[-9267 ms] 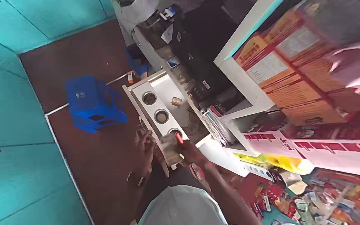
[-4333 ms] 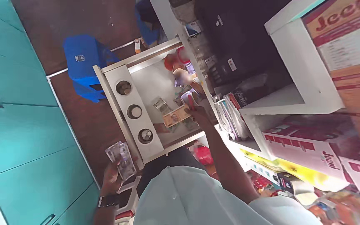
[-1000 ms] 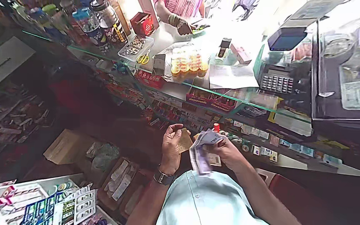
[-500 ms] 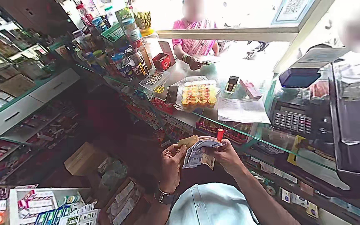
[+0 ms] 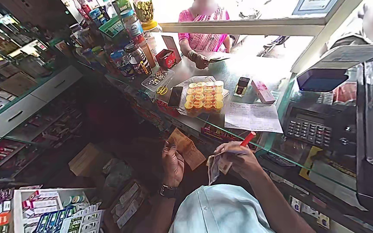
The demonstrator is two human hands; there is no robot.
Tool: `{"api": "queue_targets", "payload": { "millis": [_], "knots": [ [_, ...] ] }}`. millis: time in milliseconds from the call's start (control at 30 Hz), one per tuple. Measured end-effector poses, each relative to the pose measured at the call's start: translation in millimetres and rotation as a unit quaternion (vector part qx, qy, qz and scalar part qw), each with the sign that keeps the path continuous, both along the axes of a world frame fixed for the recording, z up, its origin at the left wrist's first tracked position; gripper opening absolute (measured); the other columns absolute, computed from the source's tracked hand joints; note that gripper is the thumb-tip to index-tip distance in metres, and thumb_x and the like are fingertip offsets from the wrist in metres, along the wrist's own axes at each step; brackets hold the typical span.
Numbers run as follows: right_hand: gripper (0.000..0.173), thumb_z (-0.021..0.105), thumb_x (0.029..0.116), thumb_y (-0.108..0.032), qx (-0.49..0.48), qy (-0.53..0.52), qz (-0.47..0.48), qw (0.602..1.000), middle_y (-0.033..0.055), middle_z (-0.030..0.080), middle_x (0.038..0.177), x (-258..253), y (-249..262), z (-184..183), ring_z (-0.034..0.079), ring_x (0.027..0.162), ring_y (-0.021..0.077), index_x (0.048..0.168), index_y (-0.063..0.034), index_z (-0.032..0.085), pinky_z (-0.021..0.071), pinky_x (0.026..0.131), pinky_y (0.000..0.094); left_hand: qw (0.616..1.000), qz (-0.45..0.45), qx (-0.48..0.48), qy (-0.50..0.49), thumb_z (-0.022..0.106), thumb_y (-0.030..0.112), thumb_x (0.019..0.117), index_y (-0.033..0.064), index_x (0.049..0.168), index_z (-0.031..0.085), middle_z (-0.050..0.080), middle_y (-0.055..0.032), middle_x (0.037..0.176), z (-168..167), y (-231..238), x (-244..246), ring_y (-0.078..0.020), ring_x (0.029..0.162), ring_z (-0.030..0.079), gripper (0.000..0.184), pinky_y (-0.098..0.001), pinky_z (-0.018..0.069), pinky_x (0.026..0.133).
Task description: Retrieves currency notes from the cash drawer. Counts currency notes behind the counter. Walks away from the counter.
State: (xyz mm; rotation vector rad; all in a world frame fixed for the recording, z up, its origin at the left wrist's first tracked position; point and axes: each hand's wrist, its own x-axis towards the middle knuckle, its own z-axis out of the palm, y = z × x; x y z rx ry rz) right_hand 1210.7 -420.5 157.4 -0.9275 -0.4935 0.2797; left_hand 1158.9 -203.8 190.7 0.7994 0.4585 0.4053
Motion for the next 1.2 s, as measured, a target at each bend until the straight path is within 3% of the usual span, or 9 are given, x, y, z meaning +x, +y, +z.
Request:
{"api": "queue_targets", "payload": {
  "millis": [133,300,500,633,733,833,933,1067,1200],
  "knots": [
    [0.027,0.081,0.0760,0.003,-0.084,0.052,-0.095,0.991,-0.0003,0.077,0.090,26,-9,10,0.072,0.083,0.0085,0.098,-0.0104,0.075,0.0621,0.079,0.0283,0.994,0.026,0.107,-0.008,0.043,0.008,0.1082,0.0035,0.117,0.057,0.071,-0.0062,0.094,11,-1,1,-0.0141,0.084,0.072,0.017,-0.0336,0.0633,0.076],
    [0.017,0.077,0.0823,-0.023,-0.391,-0.098,-0.093,0.910,-0.0073,0.070,0.084,50,7,0,0.065,0.077,-0.0004,0.095,-0.0120,0.073,0.0555,0.074,0.0265,0.960,-0.113,0.246,-0.075,0.059,-0.010,0.0919,-0.0031,0.134,0.049,0.070,-0.0070,0.111,23,-15,-17,-0.0144,0.097,0.071,0.044,-0.0329,0.0623,0.087],
    [0.023,0.068,0.0797,0.005,-0.190,0.036,0.074,0.978,-0.0087,0.070,0.080,29,34,4,0.065,0.071,-0.0003,0.095,-0.0119,0.069,0.0561,0.067,0.0212,0.879,0.014,0.475,-0.040,0.074,0.011,0.0852,-0.0050,0.125,0.063,0.063,-0.0135,0.125,-29,-34,-5,-0.0144,0.111,0.062,0.044,-0.0268,0.0542,0.092],
    [0.005,0.065,0.0983,-0.011,-0.158,0.084,0.119,0.977,-0.0062,0.070,0.084,27,38,-2,0.066,0.075,0.0024,0.103,-0.0103,0.068,0.0570,0.071,0.0219,0.957,-0.088,0.275,0.000,0.062,-0.005,0.0932,-0.0055,0.151,0.028,0.057,-0.0181,0.135,-29,-29,-8,-0.0181,0.115,0.065,0.067,-0.0312,0.0579,0.096],
    [0.019,0.055,0.1060,-0.028,-0.157,0.099,0.097,0.978,-0.0060,0.064,0.078,26,42,-7,0.061,0.069,0.0021,0.101,-0.0118,0.065,0.0530,0.065,0.0194,0.975,-0.089,0.203,0.012,0.058,-0.013,0.0918,-0.0038,0.148,0.031,0.063,-0.0166,0.124,-28,-25,-7,-0.0187,0.106,0.069,0.063,-0.0329,0.0606,0.091],
    [0.025,0.053,0.1067,-0.020,-0.175,0.089,0.057,0.979,-0.0024,0.068,0.091,26,44,-8,0.065,0.080,0.0049,0.126,-0.0055,0.061,0.0557,0.072,0.0216,0.976,-0.067,0.208,-0.004,0.060,-0.014,0.0906,-0.0060,0.143,0.036,0.064,-0.0157,0.120,-31,-22,-5,-0.0182,0.104,0.070,0.058,-0.0330,0.0611,0.090],
    [0.025,0.048,0.1090,-0.019,-0.198,0.050,0.012,0.979,-0.0011,0.067,0.099,19,55,-8,0.066,0.090,0.0048,0.127,-0.0037,0.057,0.0558,0.083,0.0229,0.983,-0.071,0.168,0.009,0.057,-0.012,0.0938,-0.0062,0.138,0.043,0.067,-0.0158,0.116,-32,-30,-2,-0.0196,0.101,0.071,0.047,-0.0353,0.0617,0.089],
    [0.029,0.041,0.1105,-0.020,-0.216,0.036,-0.033,0.975,0.0026,0.067,0.103,5,77,-18,0.066,0.096,0.0047,0.124,0.0000,0.056,0.0552,0.088,0.0238,0.981,-0.113,0.143,0.067,0.049,-0.011,0.0914,-0.0028,0.151,0.029,0.060,-0.0162,0.129,-28,-41,0,-0.0172,0.110,0.067,0.063,-0.0322,0.0578,0.094],
    [0.035,0.062,0.1020,-0.024,-0.195,-0.003,0.010,0.981,0.0030,0.070,0.109,13,71,-21,0.068,0.099,0.0077,0.127,0.0004,0.058,0.0576,0.088,0.0268,0.965,-0.110,0.238,0.031,0.053,-0.013,0.0907,-0.0056,0.150,0.023,0.058,-0.0154,0.131,-34,-32,3,-0.0131,0.114,0.064,0.067,-0.0290,0.0561,0.098]
  ]
}}
